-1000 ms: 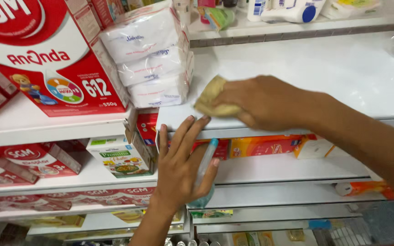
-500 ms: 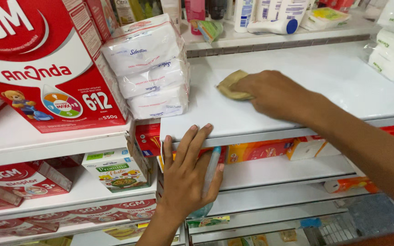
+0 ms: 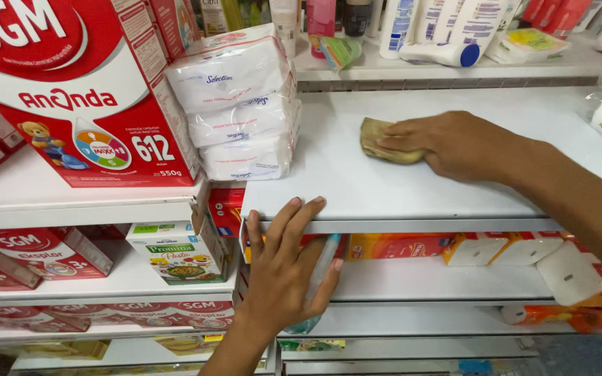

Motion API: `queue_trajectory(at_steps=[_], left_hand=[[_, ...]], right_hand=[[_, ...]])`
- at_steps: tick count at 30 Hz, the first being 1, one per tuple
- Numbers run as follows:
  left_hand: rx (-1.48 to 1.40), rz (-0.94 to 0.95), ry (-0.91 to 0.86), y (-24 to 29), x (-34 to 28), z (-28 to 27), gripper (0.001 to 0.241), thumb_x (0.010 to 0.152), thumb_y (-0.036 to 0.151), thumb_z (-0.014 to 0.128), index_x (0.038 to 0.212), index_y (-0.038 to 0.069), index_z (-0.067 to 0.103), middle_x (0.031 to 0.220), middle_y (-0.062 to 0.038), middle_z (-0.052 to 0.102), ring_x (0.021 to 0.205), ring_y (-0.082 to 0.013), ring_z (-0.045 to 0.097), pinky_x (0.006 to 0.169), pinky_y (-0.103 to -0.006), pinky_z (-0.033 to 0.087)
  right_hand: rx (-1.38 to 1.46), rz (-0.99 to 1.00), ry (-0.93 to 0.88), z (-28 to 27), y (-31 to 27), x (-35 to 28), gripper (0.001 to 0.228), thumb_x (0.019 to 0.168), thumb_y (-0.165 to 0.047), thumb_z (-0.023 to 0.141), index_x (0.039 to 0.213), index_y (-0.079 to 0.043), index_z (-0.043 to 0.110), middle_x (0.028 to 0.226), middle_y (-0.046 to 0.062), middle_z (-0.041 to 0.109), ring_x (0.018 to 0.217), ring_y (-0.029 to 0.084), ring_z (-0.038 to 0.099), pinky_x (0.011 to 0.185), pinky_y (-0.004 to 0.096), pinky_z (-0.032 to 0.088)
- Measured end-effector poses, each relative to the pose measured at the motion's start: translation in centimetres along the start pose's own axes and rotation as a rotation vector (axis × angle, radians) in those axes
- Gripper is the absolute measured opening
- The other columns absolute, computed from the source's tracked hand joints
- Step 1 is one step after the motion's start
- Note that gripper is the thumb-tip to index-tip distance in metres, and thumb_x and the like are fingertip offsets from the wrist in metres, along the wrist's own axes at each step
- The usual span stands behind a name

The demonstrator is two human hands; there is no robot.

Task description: The person cleans a store shelf by spraying liquid from a bottle onto a cloth and wiping the white surface, then uses a handheld scanner to scan packs of facial tissues before placing them back on the shelf.

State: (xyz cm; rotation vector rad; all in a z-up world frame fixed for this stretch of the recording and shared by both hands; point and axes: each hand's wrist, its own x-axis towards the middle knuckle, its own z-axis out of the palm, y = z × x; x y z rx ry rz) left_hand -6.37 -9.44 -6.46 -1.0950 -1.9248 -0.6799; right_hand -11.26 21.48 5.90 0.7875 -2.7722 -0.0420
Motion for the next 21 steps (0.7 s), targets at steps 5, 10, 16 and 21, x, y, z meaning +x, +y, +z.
queue_trajectory(at_steps=[5,10,16,21], left_hand=[[0.028,-0.016,0.017,-0.1,-0.1,0.0,0.026,0.091,0.031,0.068,0.097,0.006,0.074,0.152,-0.013,0.052,0.147,-0.0319,0.040,0.126,-0.0545,0.000],[-0.001,-0.014,0.013,-0.1,-0.2,0.2,0.026,0.090,0.031,0.068,0.098,0.007,0.074,0.152,-0.015,0.051,0.147,-0.0330,0.040,0.126,-0.0551,0.000],[0.014,-0.006,0.013,0.2,-0.2,0.3,0.028,0.090,0.033,0.069,0.099,0.008,0.074,0.153,-0.015,0.049,0.148,-0.0341,0.035,0.125,-0.0570,-0.004],[0.028,-0.017,0.021,0.4,0.0,0.3,0.027,0.090,0.033,0.068,0.098,0.008,0.075,0.151,-0.015,0.051,0.147,-0.0339,0.036,0.125,-0.0563,-0.003]], right_hand=[[0.200,-0.149,0.031,1.4,-5.0,2.2,0.065,0.075,0.006,0.052,0.135,-0.017,0.066,0.145,0.003,0.060,0.128,0.028,0.061,0.112,0.038,0.044],[0.316,-0.231,-0.038,-0.8,-5.0,-3.1,0.073,0.071,0.011,0.047,0.133,-0.021,0.069,0.148,0.000,0.059,0.130,0.025,0.060,0.105,0.035,0.042],[0.027,0.263,-0.140,-0.6,1.0,-4.0,0.073,0.077,0.006,0.052,0.141,-0.029,0.063,0.153,-0.010,0.059,0.115,0.026,0.070,0.105,0.033,0.054],[0.058,-0.007,0.111,0.4,-0.5,0.5,0.071,0.070,0.010,0.052,0.135,-0.014,0.066,0.138,0.011,0.062,0.116,0.035,0.066,0.107,0.045,0.048]])
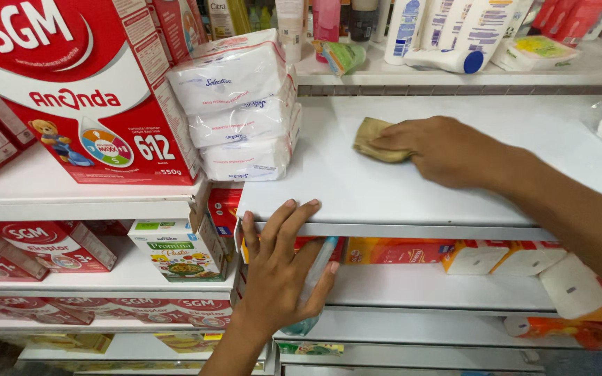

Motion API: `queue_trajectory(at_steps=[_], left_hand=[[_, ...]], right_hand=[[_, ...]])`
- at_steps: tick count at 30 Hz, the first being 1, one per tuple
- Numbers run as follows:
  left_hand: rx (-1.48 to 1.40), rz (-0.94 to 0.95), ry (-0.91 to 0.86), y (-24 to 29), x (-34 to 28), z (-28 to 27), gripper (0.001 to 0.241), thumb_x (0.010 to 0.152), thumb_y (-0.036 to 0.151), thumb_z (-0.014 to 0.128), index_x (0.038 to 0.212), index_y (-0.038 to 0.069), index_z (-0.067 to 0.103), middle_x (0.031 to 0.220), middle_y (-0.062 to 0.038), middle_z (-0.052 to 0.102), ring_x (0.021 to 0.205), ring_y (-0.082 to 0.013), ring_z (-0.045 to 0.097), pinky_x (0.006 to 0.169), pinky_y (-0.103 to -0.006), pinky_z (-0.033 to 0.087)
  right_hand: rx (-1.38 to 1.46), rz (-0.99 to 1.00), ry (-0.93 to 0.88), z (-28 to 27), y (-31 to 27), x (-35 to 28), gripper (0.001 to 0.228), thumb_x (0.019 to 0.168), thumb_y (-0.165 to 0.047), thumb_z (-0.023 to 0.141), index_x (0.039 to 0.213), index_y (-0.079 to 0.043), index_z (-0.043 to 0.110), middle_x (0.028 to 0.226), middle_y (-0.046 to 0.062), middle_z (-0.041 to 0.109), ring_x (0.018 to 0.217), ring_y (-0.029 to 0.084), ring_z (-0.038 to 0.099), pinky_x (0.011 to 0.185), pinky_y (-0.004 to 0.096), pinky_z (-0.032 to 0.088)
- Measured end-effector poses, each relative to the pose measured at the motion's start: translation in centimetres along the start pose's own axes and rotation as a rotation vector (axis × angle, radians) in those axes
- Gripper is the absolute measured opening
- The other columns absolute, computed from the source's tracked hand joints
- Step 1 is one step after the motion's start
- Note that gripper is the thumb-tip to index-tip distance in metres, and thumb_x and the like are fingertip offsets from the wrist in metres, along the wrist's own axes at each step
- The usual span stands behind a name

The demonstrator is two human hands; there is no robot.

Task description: The person cleans a store shelf by spraying liquid from a bottle onto a cloth and wiping the white surface, then uses a handheld scanner to scan packs of facial tissues before placing them back on the shelf.

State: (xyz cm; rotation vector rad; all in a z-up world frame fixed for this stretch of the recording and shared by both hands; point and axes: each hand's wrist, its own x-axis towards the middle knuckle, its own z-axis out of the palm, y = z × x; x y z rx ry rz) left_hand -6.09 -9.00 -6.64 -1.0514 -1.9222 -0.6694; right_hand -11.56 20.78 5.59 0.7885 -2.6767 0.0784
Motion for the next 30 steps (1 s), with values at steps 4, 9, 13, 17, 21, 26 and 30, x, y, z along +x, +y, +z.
queue_trajectory(at_steps=[4,9,13,17,21,26,30], left_hand=[[0.014,-0.012,-0.004,-0.3,-0.3,0.0,0.026,0.090,0.031,0.069,0.100,0.008,0.075,0.150,-0.013,0.053,0.148,-0.0315,0.039,0.127,-0.0554,-0.001],[-0.029,-0.023,-0.033,-0.6,-0.3,-0.4,0.024,0.087,0.030,0.069,0.095,0.008,0.074,0.151,-0.013,0.053,0.146,-0.0333,0.040,0.125,-0.0575,0.000],[-0.002,-0.008,-0.019,0.2,0.1,-0.5,0.026,0.088,0.029,0.069,0.099,0.007,0.076,0.152,-0.014,0.051,0.147,-0.0351,0.039,0.122,-0.0620,-0.008],[-0.009,0.057,-0.035,1.7,1.3,0.1,0.024,0.090,0.028,0.069,0.098,0.007,0.076,0.154,-0.012,0.053,0.149,-0.0340,0.041,0.120,-0.0642,-0.012],[-0.174,0.100,-0.086,3.5,2.9,1.5,0.023,0.090,0.027,0.069,0.098,0.006,0.075,0.149,-0.012,0.057,0.145,-0.0316,0.048,0.125,-0.0633,-0.005],[-0.243,0.087,-0.017,3.3,3.8,1.7,0.025,0.088,0.023,0.069,0.105,0.006,0.076,0.132,-0.006,0.066,0.135,-0.0266,0.060,0.119,-0.0461,0.025],[-0.245,0.096,-0.023,3.2,4.2,1.3,0.024,0.087,0.021,0.069,0.105,0.006,0.075,0.129,-0.005,0.069,0.132,-0.0258,0.062,0.111,-0.0417,0.030]], right_hand=[[0.195,0.016,-0.112,0.4,-5.4,-0.2,0.069,0.078,0.009,0.049,0.138,-0.021,0.065,0.142,0.002,0.063,0.120,0.027,0.066,0.104,0.041,0.049],[0.281,-0.330,-0.083,-1.3,-5.7,-4.6,0.068,0.071,0.011,0.051,0.129,-0.019,0.069,0.148,0.003,0.062,0.134,0.027,0.061,0.106,0.037,0.044],[0.094,-0.044,-0.142,-1.9,-1.8,-7.9,0.073,0.075,0.009,0.049,0.137,-0.025,0.067,0.150,-0.006,0.059,0.127,0.021,0.063,0.105,0.035,0.048],[-0.202,0.124,-0.102,-1.8,2.6,-6.6,0.070,0.074,0.005,0.054,0.139,-0.018,0.063,0.143,0.000,0.060,0.123,0.029,0.064,0.100,0.039,0.052],[-0.072,0.124,-0.015,-1.0,0.8,-5.1,0.060,0.079,0.007,0.056,0.135,-0.011,0.065,0.133,0.012,0.066,0.114,0.034,0.067,0.103,0.042,0.052],[0.203,0.268,-0.168,-1.8,-5.4,-8.9,0.067,0.079,0.006,0.053,0.138,-0.025,0.063,0.147,-0.009,0.061,0.104,0.026,0.072,0.088,0.037,0.058],[0.113,-0.098,-0.027,-3.9,-3.3,-12.6,0.076,0.066,0.006,0.052,0.135,-0.023,0.067,0.151,-0.004,0.059,0.112,0.029,0.072,0.085,0.035,0.055]])
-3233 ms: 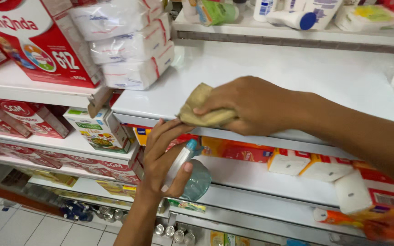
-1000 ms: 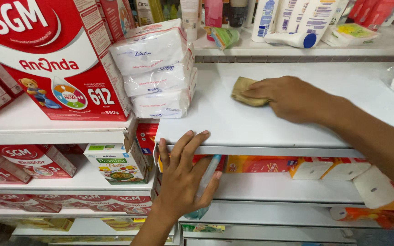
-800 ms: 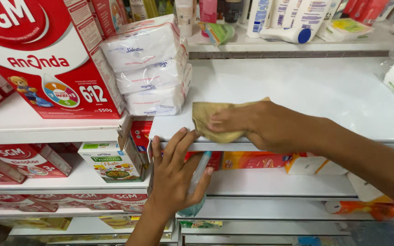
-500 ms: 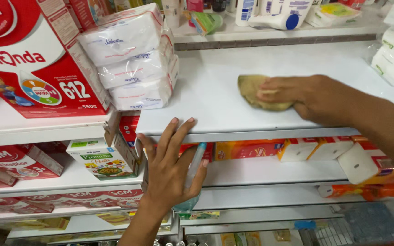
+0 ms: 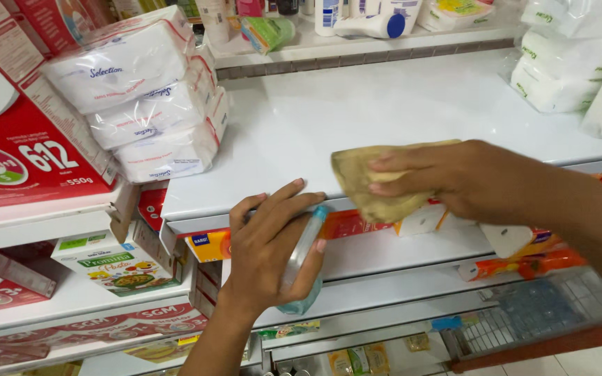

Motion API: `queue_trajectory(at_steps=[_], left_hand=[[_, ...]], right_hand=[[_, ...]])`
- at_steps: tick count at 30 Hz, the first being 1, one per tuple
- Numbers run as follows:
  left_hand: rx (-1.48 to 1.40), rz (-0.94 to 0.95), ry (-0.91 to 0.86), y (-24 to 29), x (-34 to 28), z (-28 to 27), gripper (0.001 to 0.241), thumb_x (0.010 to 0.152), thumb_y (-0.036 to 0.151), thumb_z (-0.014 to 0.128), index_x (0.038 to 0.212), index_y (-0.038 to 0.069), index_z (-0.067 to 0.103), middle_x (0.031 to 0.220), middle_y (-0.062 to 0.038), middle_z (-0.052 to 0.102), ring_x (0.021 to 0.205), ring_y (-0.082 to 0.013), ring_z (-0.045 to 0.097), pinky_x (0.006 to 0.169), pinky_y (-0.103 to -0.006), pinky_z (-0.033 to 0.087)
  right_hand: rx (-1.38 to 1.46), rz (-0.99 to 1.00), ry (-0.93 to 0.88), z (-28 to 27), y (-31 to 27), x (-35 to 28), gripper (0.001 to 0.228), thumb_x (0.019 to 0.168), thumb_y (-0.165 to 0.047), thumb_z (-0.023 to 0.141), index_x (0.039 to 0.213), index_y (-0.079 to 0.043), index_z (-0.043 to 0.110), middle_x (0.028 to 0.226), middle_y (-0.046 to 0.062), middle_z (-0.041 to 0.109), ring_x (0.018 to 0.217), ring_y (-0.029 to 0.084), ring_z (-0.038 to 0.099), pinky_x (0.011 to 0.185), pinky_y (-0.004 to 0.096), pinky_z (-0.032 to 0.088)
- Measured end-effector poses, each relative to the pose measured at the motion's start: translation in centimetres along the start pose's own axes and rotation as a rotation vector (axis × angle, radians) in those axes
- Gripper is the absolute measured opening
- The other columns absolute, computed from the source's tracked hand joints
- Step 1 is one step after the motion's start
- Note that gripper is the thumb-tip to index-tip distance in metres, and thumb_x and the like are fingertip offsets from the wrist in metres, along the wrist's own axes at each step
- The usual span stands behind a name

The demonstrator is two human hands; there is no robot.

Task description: The person cleans a store shelf by spraying liquid from a bottle onto a cloth and wiping the white surface, then uses a handheld scanner to scan packs of facial tissues before placing them back on the shelf.

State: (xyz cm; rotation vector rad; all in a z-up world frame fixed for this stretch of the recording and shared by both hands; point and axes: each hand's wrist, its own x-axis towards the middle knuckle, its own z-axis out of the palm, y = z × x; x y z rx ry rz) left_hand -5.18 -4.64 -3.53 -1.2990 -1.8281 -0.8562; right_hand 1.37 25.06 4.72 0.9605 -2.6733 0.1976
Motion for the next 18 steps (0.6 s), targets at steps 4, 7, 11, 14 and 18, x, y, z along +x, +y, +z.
queue_trajectory(at_steps=[4,7,11,14,18], left_hand=[[-0.005,0.048,-0.027,0.8,0.7,0.3,0.023,0.086,0.022,0.069,0.100,0.005,0.074,0.133,-0.011,0.065,0.134,-0.0288,0.059,0.113,-0.0446,0.033],[-0.071,0.103,-0.071,1.4,1.6,1.6,0.024,0.088,0.022,0.068,0.103,0.004,0.074,0.142,-0.013,0.063,0.138,-0.0288,0.057,0.116,-0.0435,0.036],[-0.092,0.127,-0.043,2.0,2.3,3.7,0.024,0.090,0.021,0.068,0.105,0.004,0.074,0.142,-0.009,0.065,0.139,-0.0254,0.056,0.114,-0.0404,0.037],[-0.069,0.139,-0.034,1.9,2.0,4.2,0.024,0.089,0.021,0.068,0.105,0.004,0.074,0.140,-0.008,0.066,0.138,-0.0243,0.057,0.112,-0.0398,0.036],[-0.063,0.153,-0.048,1.6,1.9,4.2,0.023,0.089,0.021,0.068,0.103,0.003,0.073,0.141,-0.009,0.065,0.138,-0.0222,0.058,0.112,-0.0390,0.035]], right_hand=[[-0.266,0.704,-0.241,-1.4,5.3,-0.5,0.062,0.087,0.003,0.055,0.140,-0.030,0.063,0.152,-0.013,0.058,0.098,0.021,0.077,0.091,0.033,0.058],[-0.256,0.661,-0.040,-1.8,6.4,0.6,0.059,0.082,0.005,0.058,0.134,-0.022,0.067,0.133,0.009,0.068,0.105,0.032,0.071,0.097,0.042,0.055],[-0.216,0.695,-0.090,0.4,3.0,5.4,0.065,0.084,0.006,0.050,0.139,-0.025,0.065,0.125,0.018,0.068,0.106,0.037,0.067,0.098,0.047,0.050],[-0.074,0.490,-0.114,0.9,0.5,5.9,0.062,0.080,0.005,0.051,0.135,-0.020,0.065,0.130,0.013,0.069,0.110,0.035,0.068,0.100,0.044,0.052],[0.015,0.235,0.023,1.0,0.5,2.8,0.067,0.073,0.009,0.049,0.129,-0.019,0.071,0.140,0.010,0.065,0.112,0.036,0.066,0.097,0.044,0.050]])
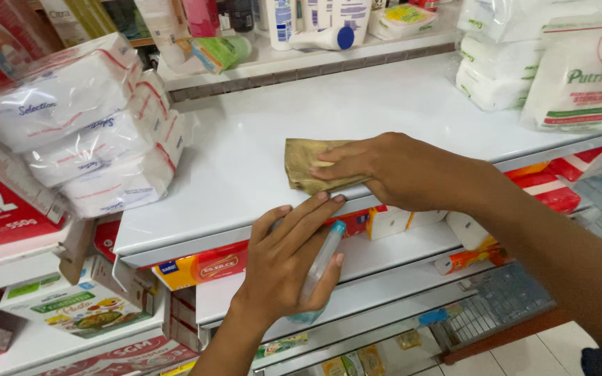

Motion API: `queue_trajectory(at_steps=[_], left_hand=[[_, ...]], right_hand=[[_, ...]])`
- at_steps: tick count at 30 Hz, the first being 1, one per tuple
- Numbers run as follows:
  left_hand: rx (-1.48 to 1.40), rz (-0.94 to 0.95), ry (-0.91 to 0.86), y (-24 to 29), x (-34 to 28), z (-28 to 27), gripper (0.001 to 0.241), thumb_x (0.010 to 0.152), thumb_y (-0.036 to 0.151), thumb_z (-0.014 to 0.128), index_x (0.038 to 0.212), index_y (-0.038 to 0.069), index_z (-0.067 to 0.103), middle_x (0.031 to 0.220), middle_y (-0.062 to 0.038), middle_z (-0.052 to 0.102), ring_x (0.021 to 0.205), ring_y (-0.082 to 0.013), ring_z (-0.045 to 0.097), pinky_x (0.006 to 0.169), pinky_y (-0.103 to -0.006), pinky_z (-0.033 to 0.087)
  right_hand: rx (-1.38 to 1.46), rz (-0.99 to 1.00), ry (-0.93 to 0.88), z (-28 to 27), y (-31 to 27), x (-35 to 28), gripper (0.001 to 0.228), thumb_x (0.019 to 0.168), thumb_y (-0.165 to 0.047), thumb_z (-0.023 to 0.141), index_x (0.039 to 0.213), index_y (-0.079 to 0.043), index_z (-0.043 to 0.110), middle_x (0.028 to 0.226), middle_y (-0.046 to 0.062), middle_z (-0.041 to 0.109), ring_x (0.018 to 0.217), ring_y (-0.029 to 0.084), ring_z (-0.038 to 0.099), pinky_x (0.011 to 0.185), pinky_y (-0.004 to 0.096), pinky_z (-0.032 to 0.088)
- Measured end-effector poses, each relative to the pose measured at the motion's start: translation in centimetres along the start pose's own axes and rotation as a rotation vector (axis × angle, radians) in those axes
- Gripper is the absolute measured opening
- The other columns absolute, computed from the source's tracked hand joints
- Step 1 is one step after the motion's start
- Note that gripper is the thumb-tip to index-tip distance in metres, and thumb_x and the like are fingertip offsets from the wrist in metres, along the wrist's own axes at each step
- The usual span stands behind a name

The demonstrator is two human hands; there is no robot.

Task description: The person cleans a store shelf by spraying liquid from a bottle onto a cloth and wiping the white surface, then uses a handheld scanner to scan packs of facial tissues before placing them back on the shelf.

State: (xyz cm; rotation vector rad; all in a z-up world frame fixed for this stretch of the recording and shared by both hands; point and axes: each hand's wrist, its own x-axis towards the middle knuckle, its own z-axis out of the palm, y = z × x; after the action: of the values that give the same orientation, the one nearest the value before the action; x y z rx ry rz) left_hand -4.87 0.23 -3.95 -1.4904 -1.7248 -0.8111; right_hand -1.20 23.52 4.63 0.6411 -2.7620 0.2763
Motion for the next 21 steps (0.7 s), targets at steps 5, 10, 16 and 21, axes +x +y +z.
queue_trajectory(at_steps=[5,10,16,21], left_hand=[[0.005,-0.002,0.016,0.0,0.0,0.1,0.026,0.087,0.022,0.067,0.104,0.005,0.074,0.141,-0.008,0.066,0.136,-0.0210,0.059,0.111,-0.0386,0.034],[0.018,-0.024,0.050,0.2,0.2,0.7,0.026,0.085,0.023,0.068,0.103,0.006,0.074,0.137,-0.007,0.067,0.133,-0.0207,0.061,0.109,-0.0385,0.033],[0.029,-0.055,0.046,0.5,0.2,1.1,0.028,0.084,0.023,0.068,0.104,0.006,0.075,0.133,-0.006,0.069,0.132,-0.0222,0.061,0.107,-0.0392,0.033],[0.004,-0.063,0.041,0.4,0.1,1.0,0.027,0.083,0.023,0.068,0.102,0.005,0.075,0.133,-0.006,0.069,0.132,-0.0225,0.060,0.108,-0.0399,0.034]], right_hand=[[-0.159,0.255,0.002,-2.5,6.3,-3.6,0.051,0.079,0.004,0.054,0.118,-0.021,0.076,0.136,0.005,0.068,0.109,0.030,0.069,0.098,0.041,0.053],[-0.307,0.565,0.078,-2.8,9.4,-2.7,0.044,0.082,-0.002,0.062,0.123,-0.016,0.075,0.125,0.014,0.069,0.112,0.037,0.065,0.098,0.046,0.050],[-0.075,0.291,0.025,0.1,3.4,1.9,0.057,0.076,0.008,0.050,0.123,-0.013,0.073,0.128,0.017,0.068,0.112,0.037,0.067,0.102,0.044,0.049],[0.069,0.246,0.014,-0.6,1.0,-1.5,0.063,0.077,0.011,0.044,0.122,-0.020,0.075,0.138,0.009,0.065,0.113,0.033,0.067,0.101,0.041,0.050]])
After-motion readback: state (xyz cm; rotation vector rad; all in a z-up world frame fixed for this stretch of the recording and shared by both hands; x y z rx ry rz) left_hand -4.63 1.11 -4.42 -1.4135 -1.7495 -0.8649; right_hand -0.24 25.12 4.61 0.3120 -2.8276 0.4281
